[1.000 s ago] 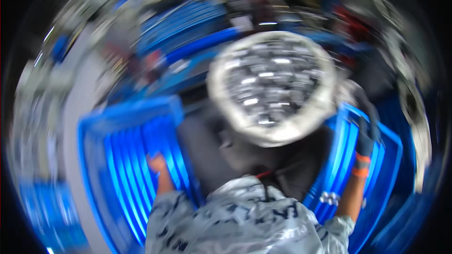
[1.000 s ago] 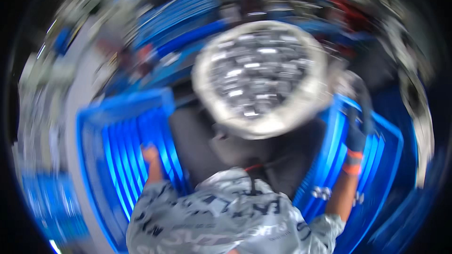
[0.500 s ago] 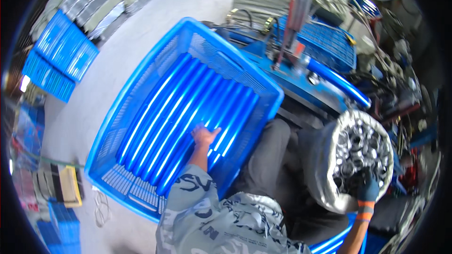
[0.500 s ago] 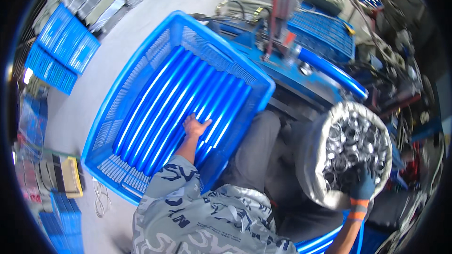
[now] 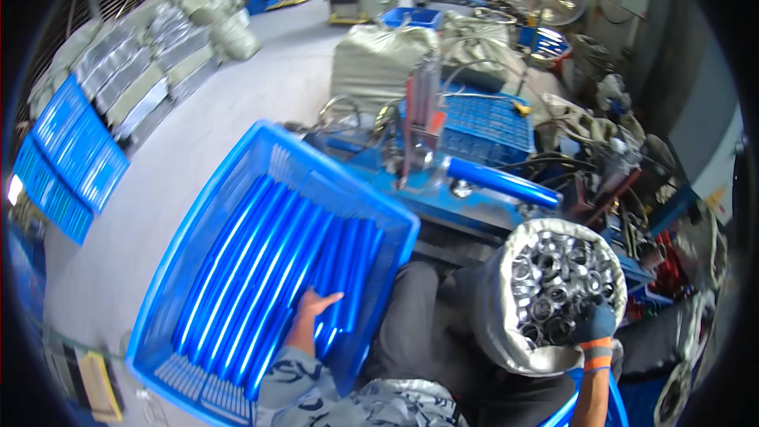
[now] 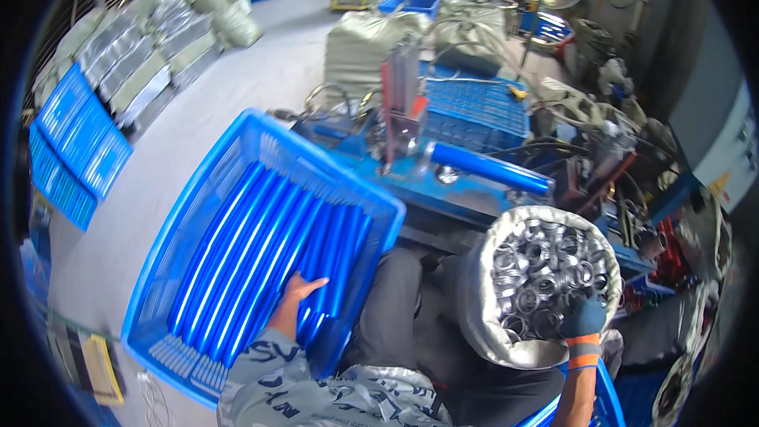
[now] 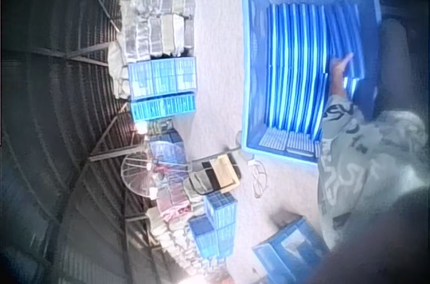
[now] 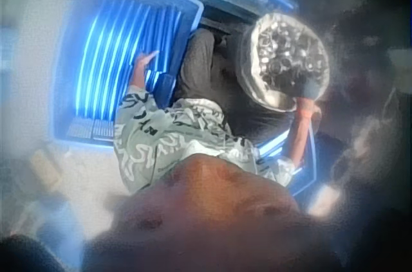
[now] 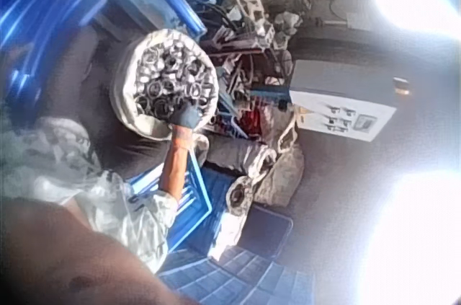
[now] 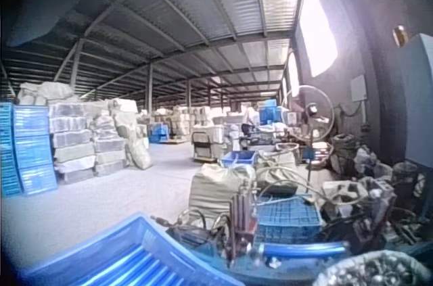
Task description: The person assembles metal ring components onto blue cylinders by hand at an industrial workstation.
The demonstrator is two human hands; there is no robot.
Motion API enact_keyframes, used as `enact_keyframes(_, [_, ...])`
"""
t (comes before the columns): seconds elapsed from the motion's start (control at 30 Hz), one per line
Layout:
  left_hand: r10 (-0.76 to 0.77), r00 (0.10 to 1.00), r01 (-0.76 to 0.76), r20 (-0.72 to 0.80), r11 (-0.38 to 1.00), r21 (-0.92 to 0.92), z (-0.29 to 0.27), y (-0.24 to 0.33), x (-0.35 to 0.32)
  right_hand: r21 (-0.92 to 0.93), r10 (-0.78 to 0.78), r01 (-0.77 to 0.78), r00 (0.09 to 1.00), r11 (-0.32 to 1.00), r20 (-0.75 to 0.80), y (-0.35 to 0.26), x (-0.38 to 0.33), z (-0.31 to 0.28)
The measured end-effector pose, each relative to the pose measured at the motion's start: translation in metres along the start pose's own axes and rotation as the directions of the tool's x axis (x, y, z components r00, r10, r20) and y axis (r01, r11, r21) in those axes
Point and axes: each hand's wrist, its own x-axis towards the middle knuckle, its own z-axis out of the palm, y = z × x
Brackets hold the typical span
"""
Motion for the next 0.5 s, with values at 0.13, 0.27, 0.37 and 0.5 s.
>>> enact_keyframes(0.13, [0.122,0.989,-0.148,-0.088,0.897,-0.416,0.027,0.026,-0.038,0.219,0.095,-0.085,0.995,0.972,-0.034,-0.009,-0.048,-0.047])
enact_keyframes(0.27, [0.328,0.937,-0.313,-0.121,0.634,-0.707,0.005,0.070,-0.024,0.846,0.455,-0.430,0.851,0.314,0.263,0.005,-0.081,-0.044])
enact_keyframes(0.37, [0.510,0.719,-0.676,-0.473,0.670,-0.305,-0.028,0.182,-0.022,0.936,0.319,-0.208,0.900,-0.282,0.296,-0.048,-0.056,-0.036])
enact_keyframes(0.5, [0.853,0.512,-0.851,-0.107,0.485,-0.200,-0.059,0.379,-0.203,0.794,0.023,-0.188,0.969,-0.578,0.247,-0.084,-0.034,-0.051])
